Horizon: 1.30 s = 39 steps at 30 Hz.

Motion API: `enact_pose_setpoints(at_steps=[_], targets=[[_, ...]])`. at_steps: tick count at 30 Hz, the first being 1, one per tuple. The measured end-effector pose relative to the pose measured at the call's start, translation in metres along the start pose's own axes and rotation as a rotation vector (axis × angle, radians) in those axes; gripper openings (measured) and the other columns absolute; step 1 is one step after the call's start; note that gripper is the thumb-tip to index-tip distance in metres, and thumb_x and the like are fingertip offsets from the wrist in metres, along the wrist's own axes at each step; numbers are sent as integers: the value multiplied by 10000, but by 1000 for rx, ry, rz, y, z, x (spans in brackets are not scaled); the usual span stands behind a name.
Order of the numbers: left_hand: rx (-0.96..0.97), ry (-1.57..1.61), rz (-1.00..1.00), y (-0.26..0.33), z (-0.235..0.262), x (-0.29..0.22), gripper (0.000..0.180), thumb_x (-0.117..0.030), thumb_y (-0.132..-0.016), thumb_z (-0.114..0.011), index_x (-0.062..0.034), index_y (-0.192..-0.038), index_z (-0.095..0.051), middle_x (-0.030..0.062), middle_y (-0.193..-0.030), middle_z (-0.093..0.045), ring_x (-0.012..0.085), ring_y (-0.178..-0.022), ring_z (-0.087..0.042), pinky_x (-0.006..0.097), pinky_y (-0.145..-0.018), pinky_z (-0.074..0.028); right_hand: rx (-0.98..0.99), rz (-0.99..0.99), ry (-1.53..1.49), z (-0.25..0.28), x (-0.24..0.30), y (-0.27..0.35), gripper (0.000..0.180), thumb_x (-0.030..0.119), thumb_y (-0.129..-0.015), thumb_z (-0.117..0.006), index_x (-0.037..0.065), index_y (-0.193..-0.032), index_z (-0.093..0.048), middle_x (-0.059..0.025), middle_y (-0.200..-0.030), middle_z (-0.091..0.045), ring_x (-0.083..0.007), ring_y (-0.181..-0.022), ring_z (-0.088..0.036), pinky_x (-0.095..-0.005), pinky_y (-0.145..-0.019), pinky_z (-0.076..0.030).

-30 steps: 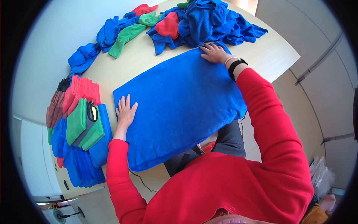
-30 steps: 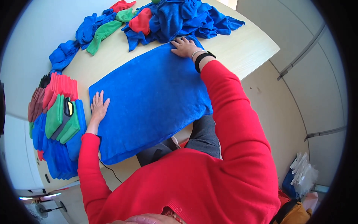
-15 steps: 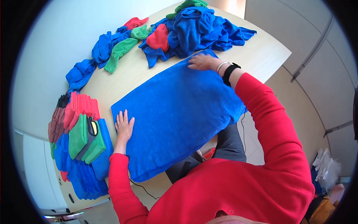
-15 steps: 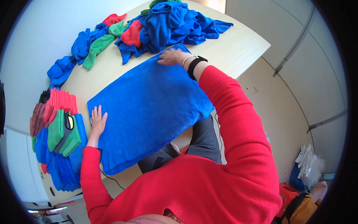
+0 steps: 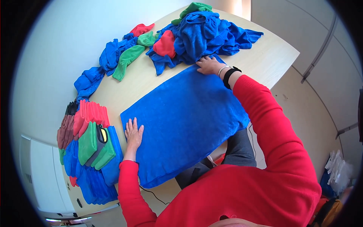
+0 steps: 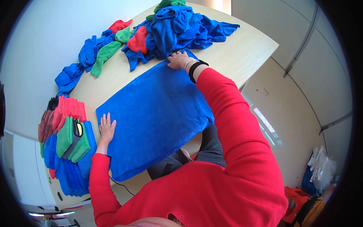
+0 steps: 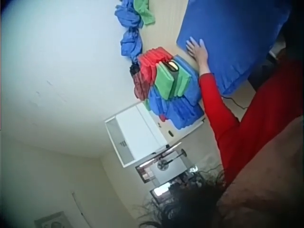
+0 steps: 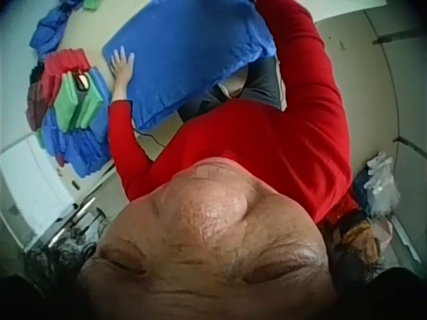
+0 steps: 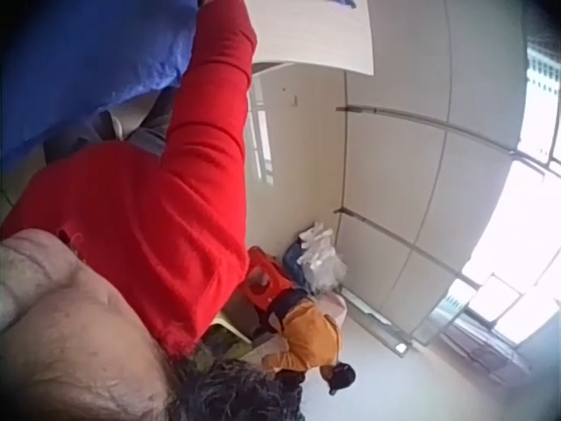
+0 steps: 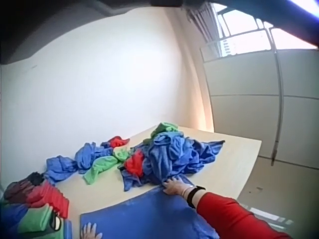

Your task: The person folds a grey cloth, a green cloth, and a blue cloth one at a time by hand. For each cloth, they spread it flat on the table, fold it into a smaller rectangle, and place it onto a stack of similarly colored cloths.

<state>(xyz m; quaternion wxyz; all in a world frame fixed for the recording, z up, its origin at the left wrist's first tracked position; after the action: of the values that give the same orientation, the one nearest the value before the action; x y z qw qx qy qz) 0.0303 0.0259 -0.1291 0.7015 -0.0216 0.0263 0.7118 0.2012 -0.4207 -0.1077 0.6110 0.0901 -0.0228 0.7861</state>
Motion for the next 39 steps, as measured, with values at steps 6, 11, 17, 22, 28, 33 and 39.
enact_pose_setpoints(at_steps=[6, 11, 17, 22, 28, 33, 39], targets=[[-12, -24, 17, 3, 2, 1, 643, -500, -953, -345, -154, -1473, -195, 160, -1529, -139, 355, -1410, -98, 520, -1111, -106, -52, 205, -397, 16, 12, -12, 544, 441, -938, -393, 134, -1386, -401, -167, -1398, -422, -338, -1296, -389, -466, -1090, -253], [-23, -8, -27, 2, -1, -2, 648, -510, -949, -339, -143, -1468, -210, 178, -1523, -141, 373, -1402, -112, 552, -1102, -112, -131, 8, -410, 7, -25, -59, 556, 452, -935, -396, 107, -1370, -412, -156, -1361, -468, -335, -1269, -426, -395, -1079, -291], [-21, -8, -17, 3, 0, 0, 639, -492, -951, -352, -135, -1464, -219, 186, -1517, -153, 376, -1399, -118, 558, -1099, -106, -87, 40, -28, 2, -57, -86, 570, 474, -938, -374, 114, -1380, -399, -167, -1392, -426, -319, -1302, -388, -409, -1069, -305], [1, -2, 5, 8, -4, 12, 646, -497, -950, -351, -139, -1468, -208, 185, -1520, -144, 374, -1401, -112, 560, -1098, -102, -7, 192, 350, 19, -24, -65, 585, 475, -940, -386, 135, -1414, -344, -169, -1409, -386, -337, -1320, -352, -474, -1082, -269], [-21, -25, -28, -6, -1, 3, 638, -493, -953, -345, -144, -1468, -202, 179, -1522, -142, 365, -1402, -116, 560, -1098, -109, -155, 203, 57, 2, -5, 34, 576, 456, -942, -406, 138, -1417, -336, -155, -1431, -355, -352, -1331, -324, -473, -1084, -272], [-41, 0, -25, 9, 0, 4, 627, -435, -935, -440, -140, -1452, -244, 180, -1504, -196, 371, -1386, -164, 573, -1086, -146, -79, 227, 107, -4, -4, 86, 564, 448, -948, -405, 137, -1414, -343, -145, -1456, -327, -350, -1331, -320, -475, -1077, -282], [-47, 288, -573, 93, 54, -107, 467, -201, -783, -681, -63, -1206, -538, 158, -1234, -515, 346, -1189, -455, 430, -1017, -346, 93, 162, 38, 19, -17, 73, 527, 429, -955, -413, 127, -1387, -396, -151, -1405, -412, -335, -1273, -409, -427, -1075, -305]])
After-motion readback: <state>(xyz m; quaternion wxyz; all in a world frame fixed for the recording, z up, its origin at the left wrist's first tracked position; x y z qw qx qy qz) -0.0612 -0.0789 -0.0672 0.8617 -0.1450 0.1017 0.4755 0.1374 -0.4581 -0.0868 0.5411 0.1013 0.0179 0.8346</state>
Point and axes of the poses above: each hand's wrist, its own y-axis away from the middle knuckle, its own z-axis out of the back of the hand, x = y × z, the point moved 1 cm from there along -y, towards the middle knuckle
